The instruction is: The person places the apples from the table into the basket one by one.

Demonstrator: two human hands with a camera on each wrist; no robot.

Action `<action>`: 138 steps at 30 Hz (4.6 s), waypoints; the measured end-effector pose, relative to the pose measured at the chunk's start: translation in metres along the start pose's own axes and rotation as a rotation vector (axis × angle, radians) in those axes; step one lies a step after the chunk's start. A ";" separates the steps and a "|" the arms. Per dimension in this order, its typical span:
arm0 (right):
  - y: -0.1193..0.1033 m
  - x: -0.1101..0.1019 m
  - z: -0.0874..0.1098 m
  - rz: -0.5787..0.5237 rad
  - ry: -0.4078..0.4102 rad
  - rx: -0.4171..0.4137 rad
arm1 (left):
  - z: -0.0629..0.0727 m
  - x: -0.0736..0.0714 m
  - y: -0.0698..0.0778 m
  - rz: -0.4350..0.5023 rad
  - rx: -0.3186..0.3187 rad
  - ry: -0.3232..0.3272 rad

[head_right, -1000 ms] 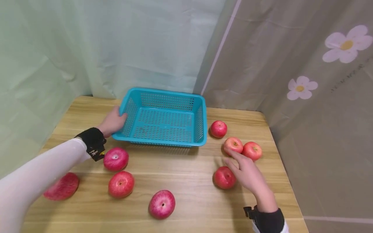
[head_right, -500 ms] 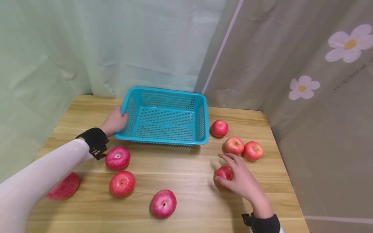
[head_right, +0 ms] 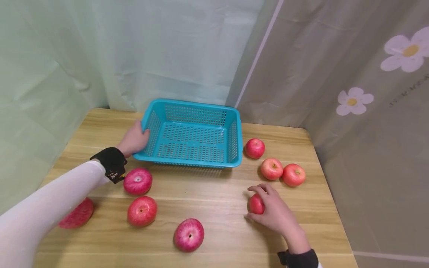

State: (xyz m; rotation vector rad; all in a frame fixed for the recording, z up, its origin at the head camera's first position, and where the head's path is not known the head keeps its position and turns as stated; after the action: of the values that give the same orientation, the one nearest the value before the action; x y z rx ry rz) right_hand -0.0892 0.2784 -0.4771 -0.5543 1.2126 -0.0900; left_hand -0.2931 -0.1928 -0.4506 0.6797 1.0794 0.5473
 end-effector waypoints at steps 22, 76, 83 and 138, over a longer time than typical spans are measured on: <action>0.003 0.010 -0.005 0.024 0.059 0.047 | 0.000 -0.001 0.001 -0.076 0.001 0.022; -0.076 -0.095 -0.051 0.032 0.140 -0.182 | 0.009 0.000 0.008 -0.095 -0.062 0.065; -0.094 -0.110 -0.085 -0.018 0.117 -0.219 | 0.007 0.001 0.004 -0.095 -0.079 0.069; -0.070 -0.084 -0.261 0.478 -0.147 -0.225 | 0.013 0.012 0.012 -0.095 -0.069 0.071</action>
State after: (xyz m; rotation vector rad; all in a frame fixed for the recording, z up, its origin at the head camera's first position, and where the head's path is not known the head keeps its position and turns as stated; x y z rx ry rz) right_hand -0.3402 0.1543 -0.4349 -0.4436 1.1882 0.4890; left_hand -0.2774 -0.1798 -0.4452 0.5491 1.1476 0.5272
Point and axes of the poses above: each hand's wrist, its own z-axis away from the middle knuckle, its own x-axis out of the palm, y = z × x, the point moved 5 cm from there along -z, towards the middle knuckle, and after that the axes turned 13 degrees about -y, right-handed, at the moved point
